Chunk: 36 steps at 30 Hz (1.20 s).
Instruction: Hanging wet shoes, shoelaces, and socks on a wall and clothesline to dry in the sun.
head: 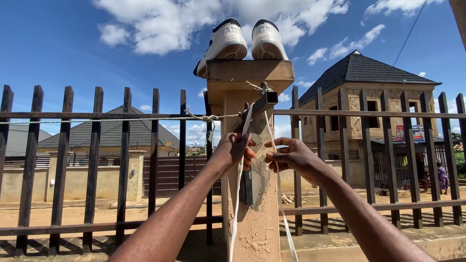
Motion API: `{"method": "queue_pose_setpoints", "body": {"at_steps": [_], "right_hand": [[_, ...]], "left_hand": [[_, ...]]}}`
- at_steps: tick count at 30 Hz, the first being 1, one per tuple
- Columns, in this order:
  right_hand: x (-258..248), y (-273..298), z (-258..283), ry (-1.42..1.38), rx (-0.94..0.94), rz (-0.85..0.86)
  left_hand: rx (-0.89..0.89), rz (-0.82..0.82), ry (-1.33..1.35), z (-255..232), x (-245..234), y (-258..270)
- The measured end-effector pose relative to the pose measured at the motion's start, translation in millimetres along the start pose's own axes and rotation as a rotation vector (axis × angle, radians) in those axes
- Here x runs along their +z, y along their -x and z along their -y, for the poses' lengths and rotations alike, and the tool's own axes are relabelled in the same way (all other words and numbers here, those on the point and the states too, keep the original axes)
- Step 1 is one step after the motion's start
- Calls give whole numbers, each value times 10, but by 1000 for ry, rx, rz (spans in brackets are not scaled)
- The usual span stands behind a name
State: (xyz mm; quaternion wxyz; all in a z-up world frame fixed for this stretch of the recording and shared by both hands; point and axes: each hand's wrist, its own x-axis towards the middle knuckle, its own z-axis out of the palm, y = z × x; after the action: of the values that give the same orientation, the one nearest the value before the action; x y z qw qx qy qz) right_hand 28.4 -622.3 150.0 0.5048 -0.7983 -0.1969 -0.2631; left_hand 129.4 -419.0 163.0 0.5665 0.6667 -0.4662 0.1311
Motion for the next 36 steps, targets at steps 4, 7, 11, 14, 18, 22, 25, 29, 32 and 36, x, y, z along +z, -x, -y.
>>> {"method": "queue_pose_setpoints", "body": {"at_steps": [4, 7, 11, 14, 18, 22, 25, 29, 32, 36], "right_hand": [[-12, -83, 142, -33, -1, -111], [-14, -175, 228, -106, -213, -118], [159, -8, 300, -33, -110, -132], [250, 65, 45, -1, -70, -77], [328, 164, -287, 14, -30, -40], [397, 313, -305, 31, 1, -31], [420, 396, -329, 4, 13, -30], [473, 498, -361, 162, 46, -54], [527, 654, -350, 209, 78, -43], [512, 816, -432, 57, 77, -55]], "left_hand": [[-10, 30, 1, 23, -43, 157], [-110, -19, -32, -16, -53, 279], [-207, -73, -177, -80, -39, 445], [-218, -80, -229, -111, -28, 577], [-241, -65, -156, -59, 0, 682], [-254, -50, -121, -51, 14, 837], [-261, 44, -92, -74, 6, 905], [-261, 33, -130, -101, 106, 1003], [-286, 98, -151, -74, 216, 1138], [-276, 131, 116, -108, 360, 1376]]}}
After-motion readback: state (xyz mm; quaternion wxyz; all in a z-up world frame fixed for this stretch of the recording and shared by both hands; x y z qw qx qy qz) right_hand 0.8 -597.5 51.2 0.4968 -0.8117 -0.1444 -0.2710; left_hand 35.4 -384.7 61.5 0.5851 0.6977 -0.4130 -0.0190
